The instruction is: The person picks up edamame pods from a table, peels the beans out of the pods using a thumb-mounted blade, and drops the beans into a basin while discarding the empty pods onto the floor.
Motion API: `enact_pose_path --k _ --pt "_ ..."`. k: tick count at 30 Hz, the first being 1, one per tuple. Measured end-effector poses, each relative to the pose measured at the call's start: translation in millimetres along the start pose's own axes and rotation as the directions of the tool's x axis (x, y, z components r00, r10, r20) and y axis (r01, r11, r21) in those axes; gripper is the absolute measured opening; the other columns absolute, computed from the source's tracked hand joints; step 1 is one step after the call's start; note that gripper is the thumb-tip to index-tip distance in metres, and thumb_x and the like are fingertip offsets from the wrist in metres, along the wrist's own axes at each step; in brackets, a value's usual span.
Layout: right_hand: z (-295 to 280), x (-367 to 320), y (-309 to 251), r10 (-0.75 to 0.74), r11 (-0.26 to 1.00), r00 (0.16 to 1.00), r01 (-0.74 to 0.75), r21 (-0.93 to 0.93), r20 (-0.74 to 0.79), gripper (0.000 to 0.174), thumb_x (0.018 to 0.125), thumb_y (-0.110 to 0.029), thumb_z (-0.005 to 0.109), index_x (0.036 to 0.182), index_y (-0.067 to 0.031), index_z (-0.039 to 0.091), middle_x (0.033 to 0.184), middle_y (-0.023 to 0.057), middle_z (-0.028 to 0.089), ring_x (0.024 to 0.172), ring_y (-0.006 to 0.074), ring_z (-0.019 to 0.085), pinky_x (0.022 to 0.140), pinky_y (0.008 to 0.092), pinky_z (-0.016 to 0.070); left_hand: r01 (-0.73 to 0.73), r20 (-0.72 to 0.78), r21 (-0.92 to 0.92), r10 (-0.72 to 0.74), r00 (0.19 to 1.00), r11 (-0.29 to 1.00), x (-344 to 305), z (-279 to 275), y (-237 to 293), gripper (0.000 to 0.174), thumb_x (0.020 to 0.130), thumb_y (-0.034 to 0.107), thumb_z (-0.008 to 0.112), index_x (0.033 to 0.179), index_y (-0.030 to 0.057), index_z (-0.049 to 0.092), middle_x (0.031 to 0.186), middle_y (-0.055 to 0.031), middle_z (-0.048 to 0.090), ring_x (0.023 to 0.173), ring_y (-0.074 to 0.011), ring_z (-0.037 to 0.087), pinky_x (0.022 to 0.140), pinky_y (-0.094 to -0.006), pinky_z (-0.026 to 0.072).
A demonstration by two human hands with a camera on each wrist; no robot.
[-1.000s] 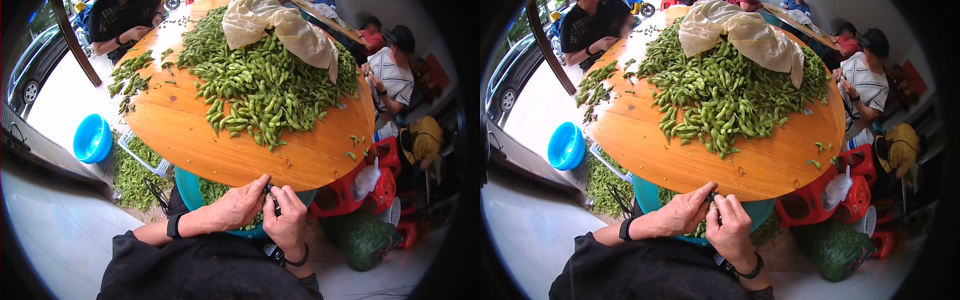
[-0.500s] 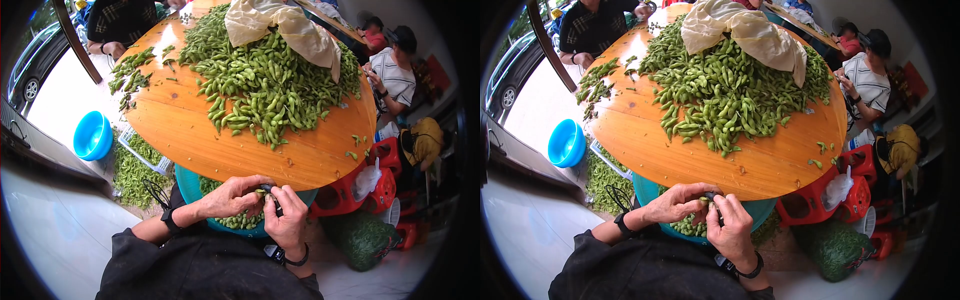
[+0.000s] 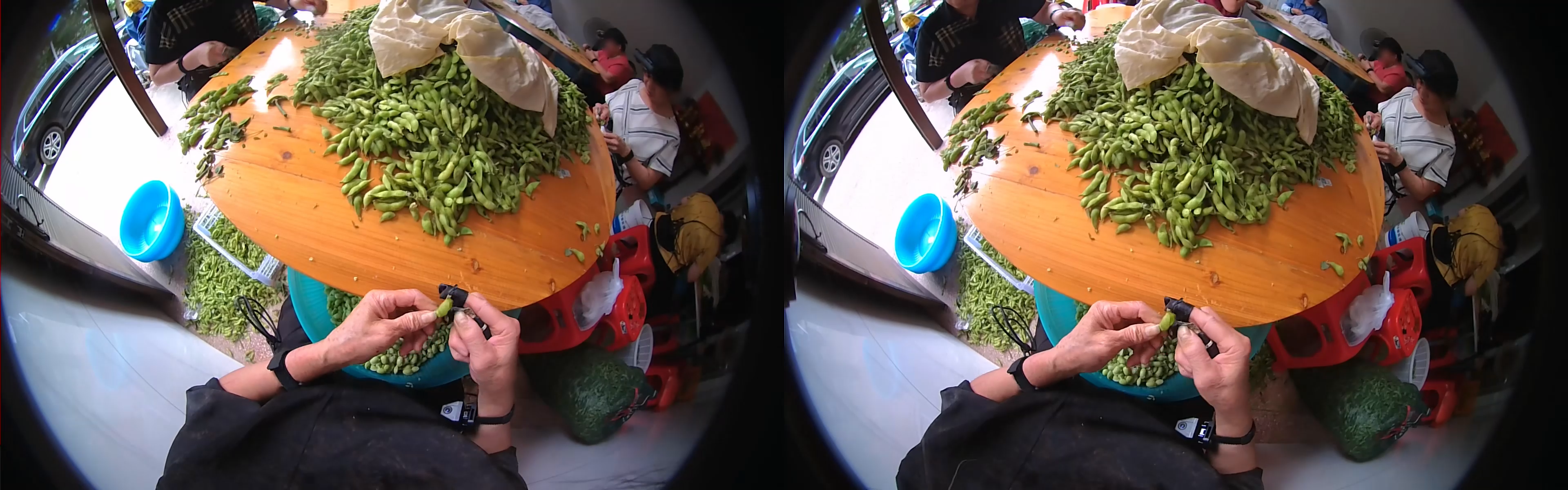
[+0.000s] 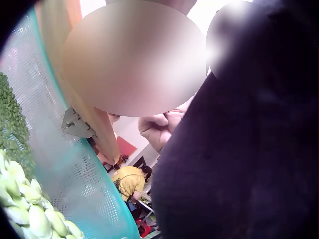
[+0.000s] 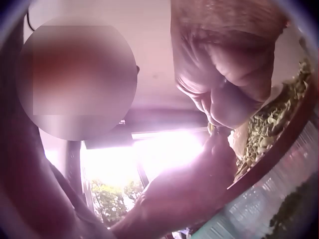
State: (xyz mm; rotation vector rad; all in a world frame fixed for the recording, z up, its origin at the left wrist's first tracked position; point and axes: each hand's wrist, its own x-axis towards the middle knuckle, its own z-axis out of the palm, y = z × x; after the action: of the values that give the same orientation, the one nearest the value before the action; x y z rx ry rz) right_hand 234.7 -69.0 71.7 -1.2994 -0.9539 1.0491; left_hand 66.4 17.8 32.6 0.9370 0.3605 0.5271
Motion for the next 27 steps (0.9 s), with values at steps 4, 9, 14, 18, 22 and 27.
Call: enact_pose_path --k 4,9,14,18,22,27 --pt "-7.9 -2.4 5.8 0.122 0.958 0.978 -0.16 0.236 0.17 0.026 0.095 0.004 0.056 0.12 0.0084 0.062 0.083 -0.0007 0.048 0.057 0.0041 0.045 0.046 0.0214 0.0334 -0.026 -0.08 0.05 0.03 0.996 0.998 -1.6 4.5 -7.4 0.016 0.101 0.016 0.058 0.095 0.0009 0.061 0.073 -0.0019 0.061 0.061 -0.0077 0.055 0.05 -0.0225 0.043" --pt "-4.0 -4.9 7.3 0.118 0.973 0.983 -0.143 0.182 0.142 0.026 0.095 0.005 0.056 0.12 0.0077 0.062 0.084 -0.0003 0.048 0.057 0.0041 0.045 0.046 0.0216 0.0338 -0.034 -0.078 0.046 0.038 0.996 0.998 -2.0 5.7 -10.2 0.017 0.099 0.016 0.061 0.089 0.0022 0.058 0.066 -0.0001 0.056 0.055 -0.006 0.048 0.048 -0.0218 0.0362" --pt "-0.9 -5.4 10.6 0.07 0.996 0.993 -0.074 0.042 0.1 0.023 0.092 0.005 0.059 0.114 0.0067 0.066 0.083 0.0006 0.047 0.058 0.0047 0.049 0.047 0.0217 0.0359 0.044 -0.066 0.018 -0.043 0.997 0.999 -5.6 2.9 -6.1 0.017 0.098 0.017 0.062 0.088 0.0042 0.059 0.066 0.0001 0.056 0.054 -0.0068 0.047 0.047 -0.0223 0.0329" --pt "-0.2 -5.1 8.3 0.014 1.0 0.994 -0.013 -0.01 0.105 0.021 0.091 0.005 0.06 0.111 0.0075 0.066 0.082 0.001 0.047 0.059 0.0051 0.05 0.047 0.0217 0.0369 0.156 0.007 -0.286 -0.161 0.987 0.945 -4.2 1.1 -12.9 0.016 0.097 0.018 0.064 0.088 0.0048 0.06 0.068 -0.0009 0.055 0.052 -0.0079 0.045 0.044 -0.0228 0.029" --pt "-0.6 -2.4 6.9 0.0 0.999 0.989 -0.008 0.05 0.149 0.018 0.091 0.005 0.059 0.108 0.0086 0.065 0.082 0.0016 0.047 0.059 0.0054 0.051 0.047 0.0219 0.0378 0.206 0.041 -0.399 -0.207 0.978 0.893 -1.8 -5.2 -21.8 0.014 0.095 0.016 0.064 0.089 0.0045 0.061 0.07 -0.004 0.057 0.052 -0.0106 0.047 0.044 -0.023 0.0302" --pt "2.9 -4.1 12.5 0.005 0.99 0.991 -0.024 0.137 0.135 0.016 0.092 0.005 0.059 0.106 0.009 0.064 0.083 0.0022 0.048 0.06 0.0059 0.051 0.048 0.0214 0.0384 0.157 0.058 -0.289 -0.146 0.988 0.944 -5.0 -4.6 -10.1 0.017 0.098 0.018 0.062 0.088 0.0046 0.06 0.071 -0.0021 0.056 0.054 -0.0094 0.048 0.046 -0.022 0.0324"
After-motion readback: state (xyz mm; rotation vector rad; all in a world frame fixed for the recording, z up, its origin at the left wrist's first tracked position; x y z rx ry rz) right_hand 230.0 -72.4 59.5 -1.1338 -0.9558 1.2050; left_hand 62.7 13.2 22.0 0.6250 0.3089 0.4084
